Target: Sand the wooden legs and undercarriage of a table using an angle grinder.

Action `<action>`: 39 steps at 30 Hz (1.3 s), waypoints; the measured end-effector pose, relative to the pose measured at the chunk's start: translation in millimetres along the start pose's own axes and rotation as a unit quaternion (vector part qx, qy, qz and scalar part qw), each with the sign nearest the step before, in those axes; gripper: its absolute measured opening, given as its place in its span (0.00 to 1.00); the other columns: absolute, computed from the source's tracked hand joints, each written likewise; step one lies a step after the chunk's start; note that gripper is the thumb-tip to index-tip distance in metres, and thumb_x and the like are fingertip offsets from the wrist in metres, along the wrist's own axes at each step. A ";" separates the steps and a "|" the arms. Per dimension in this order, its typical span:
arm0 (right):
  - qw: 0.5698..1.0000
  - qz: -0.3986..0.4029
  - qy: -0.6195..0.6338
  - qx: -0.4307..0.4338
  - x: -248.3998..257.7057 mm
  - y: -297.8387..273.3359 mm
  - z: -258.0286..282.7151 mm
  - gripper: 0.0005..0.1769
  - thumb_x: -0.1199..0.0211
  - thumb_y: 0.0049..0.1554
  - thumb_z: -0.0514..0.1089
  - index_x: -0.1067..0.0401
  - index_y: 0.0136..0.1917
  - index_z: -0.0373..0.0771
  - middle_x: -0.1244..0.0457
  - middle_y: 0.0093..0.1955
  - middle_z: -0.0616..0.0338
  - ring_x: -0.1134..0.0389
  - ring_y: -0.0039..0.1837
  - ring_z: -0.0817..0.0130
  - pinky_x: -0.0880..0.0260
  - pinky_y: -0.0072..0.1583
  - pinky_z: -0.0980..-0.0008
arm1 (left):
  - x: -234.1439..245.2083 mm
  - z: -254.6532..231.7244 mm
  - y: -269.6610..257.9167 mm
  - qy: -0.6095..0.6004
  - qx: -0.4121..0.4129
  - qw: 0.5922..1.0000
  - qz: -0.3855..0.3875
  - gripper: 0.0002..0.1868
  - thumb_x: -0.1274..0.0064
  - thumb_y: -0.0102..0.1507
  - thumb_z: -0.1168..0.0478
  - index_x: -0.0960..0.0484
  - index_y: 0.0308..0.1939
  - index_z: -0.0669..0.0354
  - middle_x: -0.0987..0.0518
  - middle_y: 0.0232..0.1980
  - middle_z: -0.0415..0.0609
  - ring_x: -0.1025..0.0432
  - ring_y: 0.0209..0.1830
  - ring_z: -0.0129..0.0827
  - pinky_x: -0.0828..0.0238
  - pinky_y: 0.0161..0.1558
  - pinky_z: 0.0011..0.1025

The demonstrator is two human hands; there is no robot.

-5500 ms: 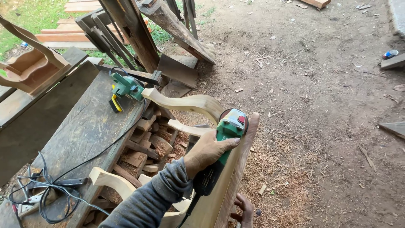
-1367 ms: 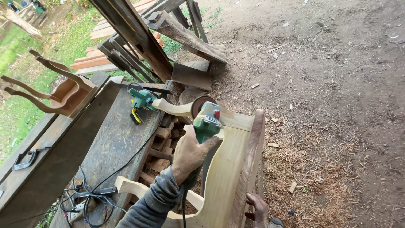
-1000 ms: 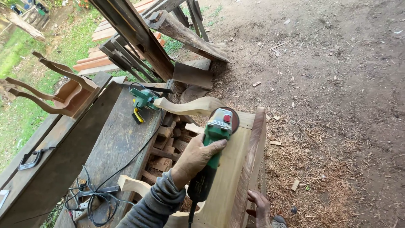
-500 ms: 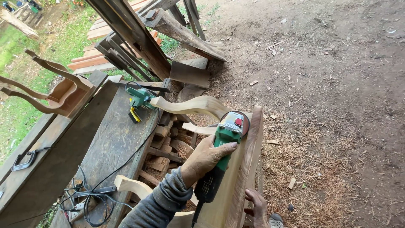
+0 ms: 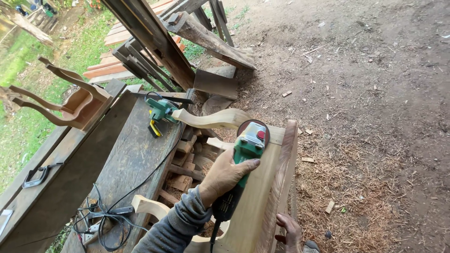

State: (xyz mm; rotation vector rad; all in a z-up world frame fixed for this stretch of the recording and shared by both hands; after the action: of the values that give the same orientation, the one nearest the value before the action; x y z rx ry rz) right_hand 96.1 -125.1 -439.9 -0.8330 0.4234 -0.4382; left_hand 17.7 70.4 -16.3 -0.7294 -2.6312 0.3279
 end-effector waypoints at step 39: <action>0.832 0.113 -0.236 0.490 -12.5 41.5 -19.6 0.31 0.32 0.51 0.57 0.27 0.63 0.40 0.31 0.60 0.48 0.23 0.60 0.55 0.17 0.58 0.58 | 69.7 0.9 -16.1 0.103 0.018 0.964 -0.245 0.24 0.35 0.58 0.50 0.25 0.45 0.62 0.19 0.36 0.48 0.23 0.31 0.32 0.24 0.33 0.33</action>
State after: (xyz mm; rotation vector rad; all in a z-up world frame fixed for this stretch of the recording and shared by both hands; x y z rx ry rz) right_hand 84.0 -105.6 -481.7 0.1370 -0.1906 -0.1632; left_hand -44.7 94.0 9.2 -0.0785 -2.4906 0.1444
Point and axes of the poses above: each hand's wrist, its own y-axis towards the middle knuckle, its own x-axis out of the back of the hand, z = x × y, the point moved 7 cm from there along y, towards the middle knuckle
